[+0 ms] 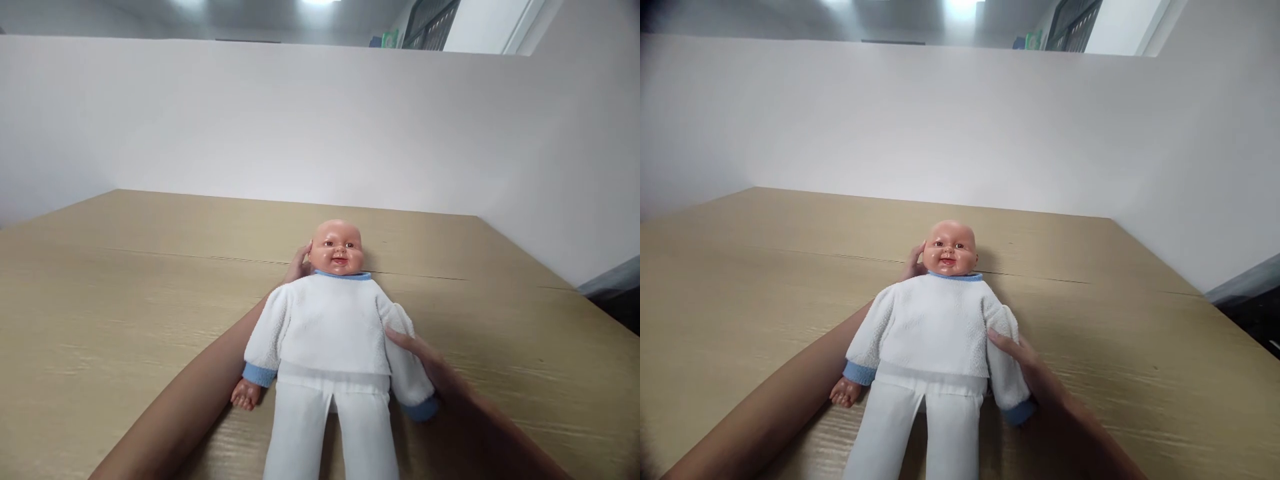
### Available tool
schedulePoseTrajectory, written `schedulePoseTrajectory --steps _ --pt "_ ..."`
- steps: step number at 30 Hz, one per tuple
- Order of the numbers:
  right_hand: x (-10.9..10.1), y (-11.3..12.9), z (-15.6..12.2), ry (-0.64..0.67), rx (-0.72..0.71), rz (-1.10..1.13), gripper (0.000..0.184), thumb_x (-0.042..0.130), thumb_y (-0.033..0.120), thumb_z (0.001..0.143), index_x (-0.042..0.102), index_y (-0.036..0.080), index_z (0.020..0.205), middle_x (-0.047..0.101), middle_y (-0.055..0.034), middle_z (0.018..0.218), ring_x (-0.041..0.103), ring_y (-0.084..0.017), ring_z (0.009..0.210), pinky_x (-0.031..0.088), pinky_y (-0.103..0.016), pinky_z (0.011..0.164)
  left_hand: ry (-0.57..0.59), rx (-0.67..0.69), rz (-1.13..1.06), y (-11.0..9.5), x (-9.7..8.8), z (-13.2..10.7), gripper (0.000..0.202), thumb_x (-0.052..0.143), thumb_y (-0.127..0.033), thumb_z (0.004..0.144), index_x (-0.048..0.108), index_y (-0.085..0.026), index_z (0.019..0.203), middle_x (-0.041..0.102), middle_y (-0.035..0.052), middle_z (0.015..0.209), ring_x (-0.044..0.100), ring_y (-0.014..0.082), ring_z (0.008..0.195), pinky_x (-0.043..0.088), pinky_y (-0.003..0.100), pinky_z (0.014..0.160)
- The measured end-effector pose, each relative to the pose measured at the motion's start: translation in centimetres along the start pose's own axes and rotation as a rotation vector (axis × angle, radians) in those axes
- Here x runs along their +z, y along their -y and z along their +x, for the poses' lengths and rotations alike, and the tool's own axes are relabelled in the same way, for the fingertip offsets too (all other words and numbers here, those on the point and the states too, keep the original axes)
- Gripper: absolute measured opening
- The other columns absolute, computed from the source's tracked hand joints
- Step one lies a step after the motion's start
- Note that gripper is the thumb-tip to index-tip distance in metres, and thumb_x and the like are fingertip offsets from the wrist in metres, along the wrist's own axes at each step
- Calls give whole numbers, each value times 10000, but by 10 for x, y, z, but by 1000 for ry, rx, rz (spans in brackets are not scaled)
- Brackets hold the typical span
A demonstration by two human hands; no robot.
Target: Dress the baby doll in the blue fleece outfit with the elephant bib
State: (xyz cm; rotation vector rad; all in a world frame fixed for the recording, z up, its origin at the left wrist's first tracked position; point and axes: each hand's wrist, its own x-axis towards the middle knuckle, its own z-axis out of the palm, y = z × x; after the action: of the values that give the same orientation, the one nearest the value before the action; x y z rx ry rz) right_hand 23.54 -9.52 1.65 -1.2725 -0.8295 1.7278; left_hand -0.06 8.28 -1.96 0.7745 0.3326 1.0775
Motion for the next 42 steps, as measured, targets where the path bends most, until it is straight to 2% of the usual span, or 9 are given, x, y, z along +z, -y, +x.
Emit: schedulePoseTrajectory --steps 4,8,11,19,26,30,34,38,42 --pt "-6 -3 4 -60 -17 -25 748 826 563 867 619 264 1520 699 -64 1521 584 -367 1490 491 -495 1256 76 -212 -45 -21 -21 17 734 452 -625 1077 584 -62 1529 708 140 1475 549 342 1510 303 467 1340" --pt "-11 -7 6 -154 -140 -232 856 775 626 899 486 274 1625 525 -75 1691 419 -349 1611 325 -526 1351 99 -225 -30 -33 -34 39 670 469 -586 1087 639 -68 1477 752 148 1403 625 342 1435 332 448 1321" --pt "-11 -11 7 -215 -223 -392 868 700 677 939 412 286 1657 434 -94 1749 377 -326 1635 289 -511 1365 95 -204 -19 -38 -41 52 596 524 -518 1073 668 -85 1456 781 139 1348 671 344 1379 380 429 1292" --pt "-28 -36 16 -357 -409 -815 768 690 662 922 510 301 1576 603 -128 1611 584 -386 1475 487 -554 1238 33 -194 14 -38 -62 68 583 501 -496 1103 654 -74 1475 748 149 1407 652 334 1406 415 449 1281" --pt "-32 -35 14 -385 -524 -943 693 684 615 930 582 290 1533 714 -129 1481 709 -379 1327 647 -469 1056 -13 -281 95 -26 -86 80 615 541 -582 1074 672 -113 1449 785 164 1329 709 341 1321 418 480 1275" --pt "-31 -34 12 -347 -539 -1002 672 637 592 970 551 289 1563 669 -133 1540 683 -378 1370 626 -486 1095 -46 -307 120 -28 -86 78 631 587 -595 1051 674 -108 1442 787 172 1320 701 343 1334 420 462 1276" --pt "-34 -38 15 -280 -569 -1041 653 560 539 1042 438 288 1633 565 -150 1640 607 -354 1464 537 -519 1204 -11 -293 95 -27 -80 75 680 548 -591 1068 595 -101 1537 742 173 1412 641 344 1419 381 476 1312" --pt "-35 -42 17 -265 -556 -1048 614 535 516 1068 405 298 1627 527 -168 1658 585 -345 1480 514 -543 1223 42 -278 73 -29 -73 69 676 531 -550 1089 520 -111 1604 650 150 1542 557 305 1509 339 448 1345" --pt "-31 -41 18 -259 -558 -1032 585 519 541 1069 418 296 1590 539 -174 1640 596 -344 1464 516 -551 1219 72 -303 60 -31 -67 64 668 520 -576 1087 572 -113 1566 612 146 1582 545 318 1518 349 451 1341"
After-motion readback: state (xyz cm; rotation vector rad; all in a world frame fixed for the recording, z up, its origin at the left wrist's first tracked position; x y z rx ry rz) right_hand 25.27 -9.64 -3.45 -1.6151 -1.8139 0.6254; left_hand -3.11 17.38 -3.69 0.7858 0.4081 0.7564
